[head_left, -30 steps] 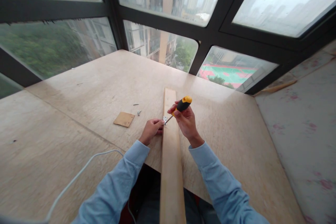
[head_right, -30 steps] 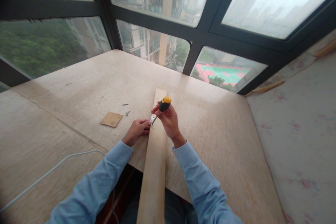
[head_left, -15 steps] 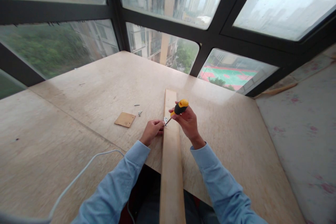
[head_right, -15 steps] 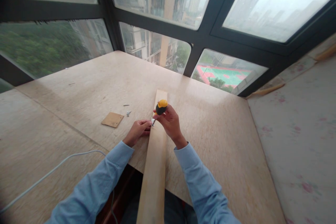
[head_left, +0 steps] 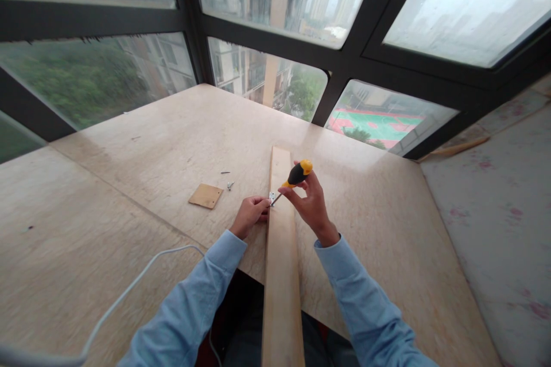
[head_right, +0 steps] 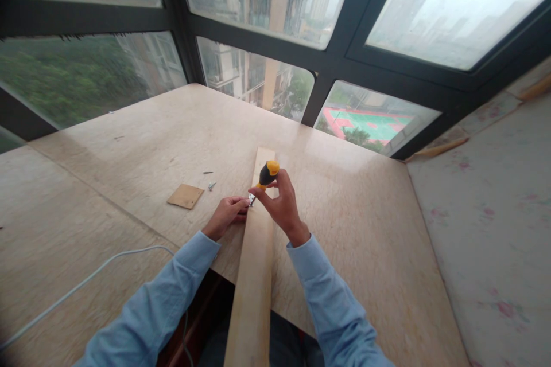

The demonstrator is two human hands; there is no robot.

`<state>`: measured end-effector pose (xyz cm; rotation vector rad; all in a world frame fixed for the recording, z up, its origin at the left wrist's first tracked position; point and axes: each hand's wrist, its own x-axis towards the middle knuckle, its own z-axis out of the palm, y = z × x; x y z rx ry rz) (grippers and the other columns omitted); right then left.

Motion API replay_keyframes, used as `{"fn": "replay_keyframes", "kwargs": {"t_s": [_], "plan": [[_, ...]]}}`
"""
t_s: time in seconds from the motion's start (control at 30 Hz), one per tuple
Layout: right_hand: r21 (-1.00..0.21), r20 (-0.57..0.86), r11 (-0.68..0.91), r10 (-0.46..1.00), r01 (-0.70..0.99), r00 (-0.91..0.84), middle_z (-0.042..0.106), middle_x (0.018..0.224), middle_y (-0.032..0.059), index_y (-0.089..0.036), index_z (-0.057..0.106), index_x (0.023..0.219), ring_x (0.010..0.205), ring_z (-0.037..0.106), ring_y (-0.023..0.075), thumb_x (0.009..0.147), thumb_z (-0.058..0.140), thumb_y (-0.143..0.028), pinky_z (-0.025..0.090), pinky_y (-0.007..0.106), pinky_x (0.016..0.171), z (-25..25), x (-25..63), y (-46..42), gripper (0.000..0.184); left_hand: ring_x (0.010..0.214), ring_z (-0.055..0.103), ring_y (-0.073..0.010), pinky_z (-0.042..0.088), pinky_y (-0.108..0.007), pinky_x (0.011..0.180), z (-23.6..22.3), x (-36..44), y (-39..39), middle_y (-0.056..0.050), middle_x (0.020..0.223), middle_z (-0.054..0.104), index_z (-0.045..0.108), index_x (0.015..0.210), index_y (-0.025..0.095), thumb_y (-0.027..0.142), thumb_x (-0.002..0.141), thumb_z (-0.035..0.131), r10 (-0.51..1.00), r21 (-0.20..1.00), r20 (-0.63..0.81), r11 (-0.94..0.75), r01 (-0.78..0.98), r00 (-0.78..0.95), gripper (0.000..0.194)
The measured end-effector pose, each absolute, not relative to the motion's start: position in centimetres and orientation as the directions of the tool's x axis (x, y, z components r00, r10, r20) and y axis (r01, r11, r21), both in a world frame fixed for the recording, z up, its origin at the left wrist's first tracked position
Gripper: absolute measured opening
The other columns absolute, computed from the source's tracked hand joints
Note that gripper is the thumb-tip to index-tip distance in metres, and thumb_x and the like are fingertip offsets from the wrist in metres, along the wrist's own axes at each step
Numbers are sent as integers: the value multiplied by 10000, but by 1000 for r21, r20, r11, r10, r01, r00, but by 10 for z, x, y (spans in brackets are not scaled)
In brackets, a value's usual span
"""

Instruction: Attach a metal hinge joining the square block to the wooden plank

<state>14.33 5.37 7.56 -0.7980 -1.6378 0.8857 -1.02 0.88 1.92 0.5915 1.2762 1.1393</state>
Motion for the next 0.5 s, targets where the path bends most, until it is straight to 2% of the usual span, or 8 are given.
{"fn": "replay_keyframes", "kwargs": {"t_s": [0.07, 0.13, 0.2, 0.3, 0.4, 0.5], "plan": [[-856, 479, 502, 860, 125, -173, 677, 1037, 30, -283, 604, 1238, 853, 641, 187, 717, 830, -329, 575, 352, 777, 76, 143, 54, 570, 696, 692, -182, 553, -251, 608, 19, -10, 9, -120, 802, 732, 708, 847, 92, 256, 726, 712, 893, 865, -436, 383, -324, -108, 204], [-868, 460, 483, 870, 114, -179, 690, 1006, 24, -281, 559, 1305, 846, 657, 186, 746, 805, -333, 573, 365, 810, 77, 143, 53, 613, 703, 695, -184, 555, -253, 611, 19, -10, 9, -122, 823, 734, 707, 860, 87, 261, 725, 711, 892, 865, -437, 384, -323, -111, 220], [-884, 447, 467, 863, 36, -235, 699, 1046, 38, -276, 468, 1394, 919, 679, 199, 816, 737, -342, 562, 398, 887, 78, 143, 53, 641, 700, 696, -183, 556, -254, 608, 20, -10, 9, -122, 843, 735, 703, 857, 86, 273, 719, 714, 893, 867, -436, 383, -318, -114, 233], [-879, 458, 477, 828, -24, -324, 650, 1224, 85, -271, 353, 1469, 1102, 647, 220, 887, 641, -352, 521, 439, 986, 80, 143, 51, 655, 684, 694, -178, 554, -251, 602, 20, -9, 9, -115, 831, 732, 697, 854, 87, 273, 714, 716, 892, 866, -438, 385, -319, -112, 234], [-844, 468, 517, 840, 144, -276, 631, 1213, 95, -255, 450, 1406, 1057, 642, 232, 799, 743, -383, 546, 421, 932, 79, 143, 52, 686, 671, 692, -176, 557, -255, 603, 19, -9, 9, -110, 810, 730, 691, 868, 87, 261, 726, 701, 892, 865, -438, 386, -321, -108, 225], [-834, 453, 493, 868, 249, -204, 680, 977, 48, -232, 596, 1224, 843, 661, 204, 724, 809, -386, 581, 388, 811, 80, 144, 53, 565, 674, 693, -178, 560, -257, 604, 18, -10, 10, -112, 808, 730, 688, 867, 85, 250, 736, 687, 891, 867, -440, 388, -313, -114, 212]]}}
